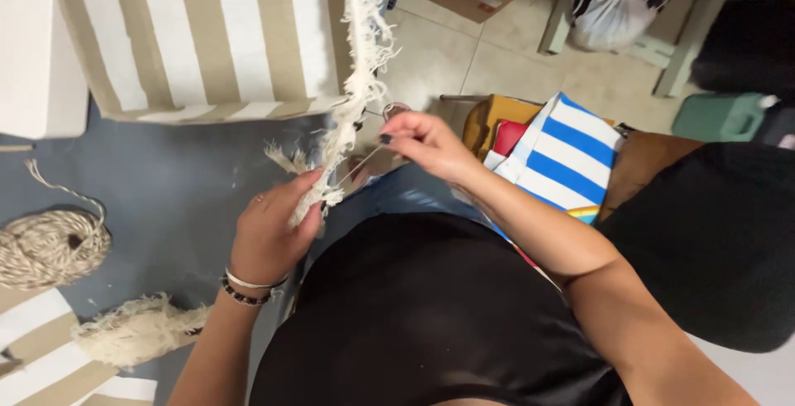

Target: Decorating a fabric basket by attaching a fringed trim using a hot glue gun

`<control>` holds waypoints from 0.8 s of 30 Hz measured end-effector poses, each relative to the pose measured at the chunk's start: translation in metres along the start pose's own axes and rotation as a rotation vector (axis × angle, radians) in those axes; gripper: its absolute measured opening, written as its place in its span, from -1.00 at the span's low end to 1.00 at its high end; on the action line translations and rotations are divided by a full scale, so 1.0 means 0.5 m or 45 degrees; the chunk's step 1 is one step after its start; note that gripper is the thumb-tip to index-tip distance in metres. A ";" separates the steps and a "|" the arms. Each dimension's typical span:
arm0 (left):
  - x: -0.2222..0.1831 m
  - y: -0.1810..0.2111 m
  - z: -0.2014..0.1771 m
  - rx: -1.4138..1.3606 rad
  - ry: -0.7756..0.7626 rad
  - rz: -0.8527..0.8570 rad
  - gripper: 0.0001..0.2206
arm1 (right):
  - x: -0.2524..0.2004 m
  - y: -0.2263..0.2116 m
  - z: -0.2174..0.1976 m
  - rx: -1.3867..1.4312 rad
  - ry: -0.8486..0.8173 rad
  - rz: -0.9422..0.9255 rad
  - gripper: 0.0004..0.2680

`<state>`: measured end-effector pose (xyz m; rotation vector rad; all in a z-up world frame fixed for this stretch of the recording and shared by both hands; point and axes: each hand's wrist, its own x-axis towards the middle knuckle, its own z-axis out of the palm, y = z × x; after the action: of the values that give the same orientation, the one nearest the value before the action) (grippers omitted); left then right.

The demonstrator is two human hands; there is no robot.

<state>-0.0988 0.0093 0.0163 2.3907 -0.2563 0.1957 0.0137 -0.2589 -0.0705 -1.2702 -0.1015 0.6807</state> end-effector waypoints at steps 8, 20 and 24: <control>-0.049 -0.028 -0.011 0.223 0.084 0.348 -0.65 | -0.004 -0.189 0.116 -1.423 0.035 -1.039 -0.84; -0.172 -0.164 -0.084 -0.080 -0.375 -0.502 -0.44 | 0.019 -0.163 0.129 -1.660 -0.257 -1.181 -0.81; -0.274 -0.225 -0.159 0.007 -0.228 -0.463 -0.54 | 0.020 -0.156 0.129 -1.599 -0.328 -1.170 -0.77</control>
<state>-0.2105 0.1624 -0.0266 2.4135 0.0998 -0.1874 0.0259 -0.2095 0.0174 -2.0417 -1.4059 -0.1295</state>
